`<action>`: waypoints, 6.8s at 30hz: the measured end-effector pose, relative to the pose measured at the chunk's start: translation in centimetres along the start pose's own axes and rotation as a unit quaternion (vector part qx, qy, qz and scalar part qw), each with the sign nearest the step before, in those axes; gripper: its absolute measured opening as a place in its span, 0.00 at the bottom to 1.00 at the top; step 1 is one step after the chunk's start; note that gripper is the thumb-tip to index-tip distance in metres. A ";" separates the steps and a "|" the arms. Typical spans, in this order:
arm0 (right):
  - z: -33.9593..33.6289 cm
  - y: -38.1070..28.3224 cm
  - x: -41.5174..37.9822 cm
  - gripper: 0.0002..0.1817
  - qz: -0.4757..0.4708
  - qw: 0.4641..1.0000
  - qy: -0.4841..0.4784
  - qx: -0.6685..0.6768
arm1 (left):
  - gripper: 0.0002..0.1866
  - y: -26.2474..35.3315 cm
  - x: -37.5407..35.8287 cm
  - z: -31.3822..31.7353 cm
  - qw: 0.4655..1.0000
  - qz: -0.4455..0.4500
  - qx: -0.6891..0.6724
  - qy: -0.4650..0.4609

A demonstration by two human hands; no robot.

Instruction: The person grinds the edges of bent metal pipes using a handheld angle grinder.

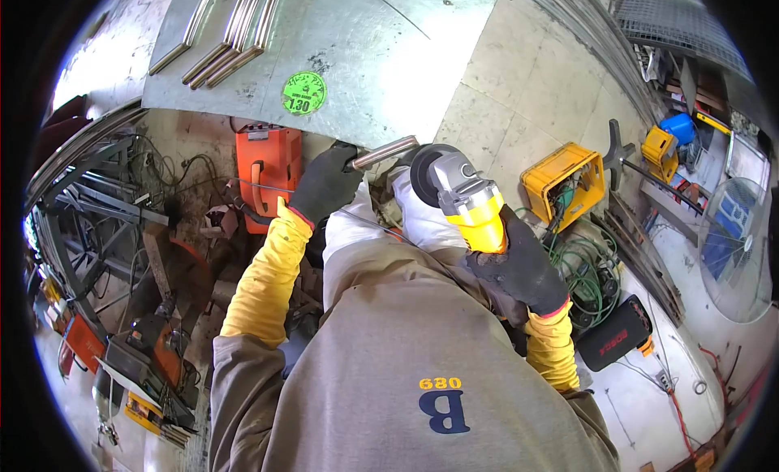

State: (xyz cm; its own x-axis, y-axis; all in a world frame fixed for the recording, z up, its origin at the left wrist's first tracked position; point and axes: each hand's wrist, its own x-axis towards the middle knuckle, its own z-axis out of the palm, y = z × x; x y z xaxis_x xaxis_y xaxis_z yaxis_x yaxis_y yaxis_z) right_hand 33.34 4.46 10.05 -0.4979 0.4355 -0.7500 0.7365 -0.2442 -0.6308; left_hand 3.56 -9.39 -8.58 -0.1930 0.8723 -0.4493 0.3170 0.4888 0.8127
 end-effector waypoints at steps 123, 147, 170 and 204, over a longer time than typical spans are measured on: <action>1.0 -0.1 0.7 0.37 -0.065 0.997 0.001 -0.036 | 0.18 0.5 1.6 -0.8 0.977 -0.194 -0.084 -0.029; 1.7 -0.4 0.8 0.36 -0.044 0.999 0.014 0.017 | 0.23 1.7 1.2 -2.3 0.971 -0.235 -0.029 -0.043; 1.1 -0.5 1.7 0.33 -0.031 0.999 0.008 0.015 | 0.21 5.0 1.2 -3.5 0.948 -0.305 -0.061 -0.060; 1.5 -2.0 0.2 0.38 -0.009 1.000 -0.008 -0.024 | 0.14 -0.4 0.0 1.3 0.984 -0.148 0.023 0.094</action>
State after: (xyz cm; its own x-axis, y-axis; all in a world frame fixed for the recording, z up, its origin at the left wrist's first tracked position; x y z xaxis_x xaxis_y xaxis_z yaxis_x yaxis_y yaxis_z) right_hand 31.13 3.72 10.87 -0.5189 0.4250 -0.7417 0.7476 -0.1950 -0.6349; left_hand 4.68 -9.55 -9.43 -0.4499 0.6761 -0.5835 0.2624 0.7246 0.6373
